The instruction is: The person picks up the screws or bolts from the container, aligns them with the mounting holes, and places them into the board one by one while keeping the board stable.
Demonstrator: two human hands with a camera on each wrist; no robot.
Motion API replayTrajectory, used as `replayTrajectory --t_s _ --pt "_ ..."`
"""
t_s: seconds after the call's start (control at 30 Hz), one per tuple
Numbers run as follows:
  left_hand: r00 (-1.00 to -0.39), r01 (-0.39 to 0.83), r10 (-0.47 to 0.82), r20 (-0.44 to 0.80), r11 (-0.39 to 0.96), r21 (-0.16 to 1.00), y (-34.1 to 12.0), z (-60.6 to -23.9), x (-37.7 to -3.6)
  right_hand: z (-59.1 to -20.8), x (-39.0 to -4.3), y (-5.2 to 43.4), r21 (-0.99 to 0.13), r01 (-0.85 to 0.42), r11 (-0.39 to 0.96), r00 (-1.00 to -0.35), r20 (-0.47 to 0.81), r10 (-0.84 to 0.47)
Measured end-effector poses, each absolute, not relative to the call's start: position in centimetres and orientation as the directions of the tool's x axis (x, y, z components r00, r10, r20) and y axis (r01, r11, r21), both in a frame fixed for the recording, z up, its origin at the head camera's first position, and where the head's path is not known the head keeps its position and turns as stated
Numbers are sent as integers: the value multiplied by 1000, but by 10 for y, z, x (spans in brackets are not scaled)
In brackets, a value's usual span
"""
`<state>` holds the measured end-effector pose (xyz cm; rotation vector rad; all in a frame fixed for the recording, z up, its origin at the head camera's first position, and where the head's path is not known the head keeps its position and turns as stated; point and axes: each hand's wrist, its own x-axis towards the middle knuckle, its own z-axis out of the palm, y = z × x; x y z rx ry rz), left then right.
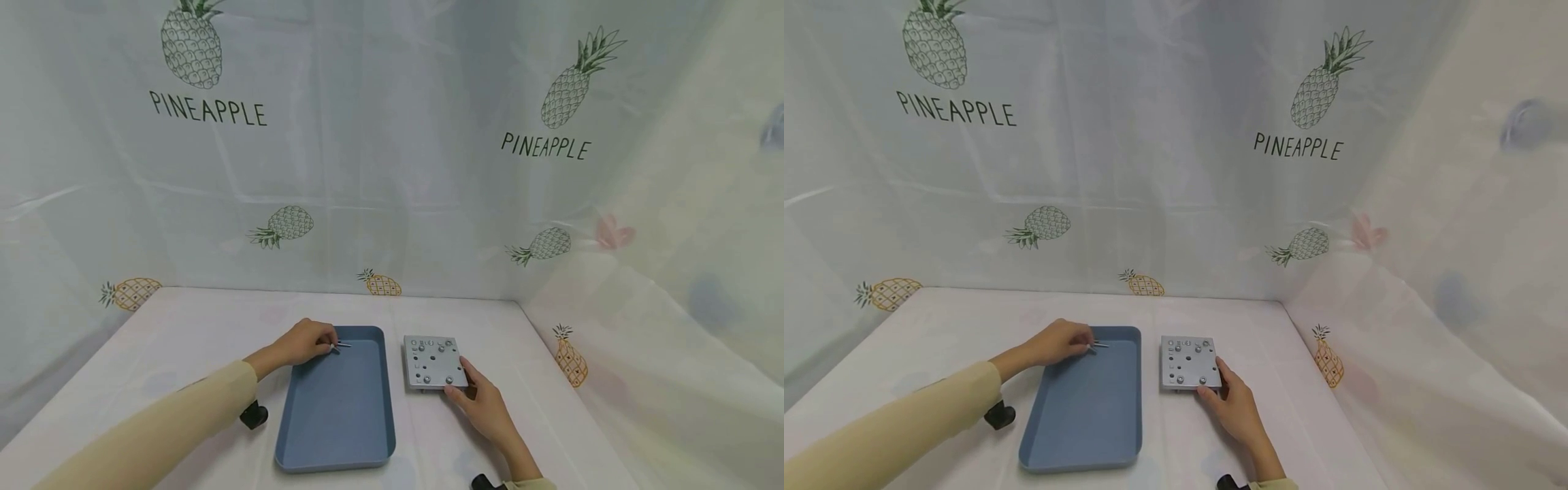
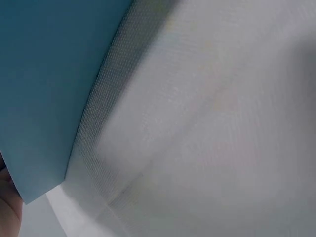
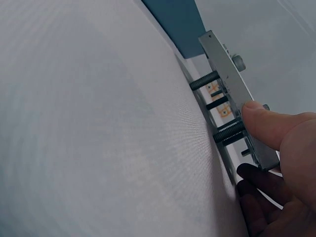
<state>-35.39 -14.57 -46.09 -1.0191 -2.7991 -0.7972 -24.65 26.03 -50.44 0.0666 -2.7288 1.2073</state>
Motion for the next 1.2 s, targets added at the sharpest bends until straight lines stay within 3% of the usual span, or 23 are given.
replayTrajectory --t_s 0.93,1.2 --pt "-877 439 437 198 563 701 -137 -443 -356 -506 -246 262 -733 -117 671 -985 173 17" --pt "-867 449 442 229 494 745 -121 -422 -348 -506 -246 262 -733 -117 670 -985 170 14"
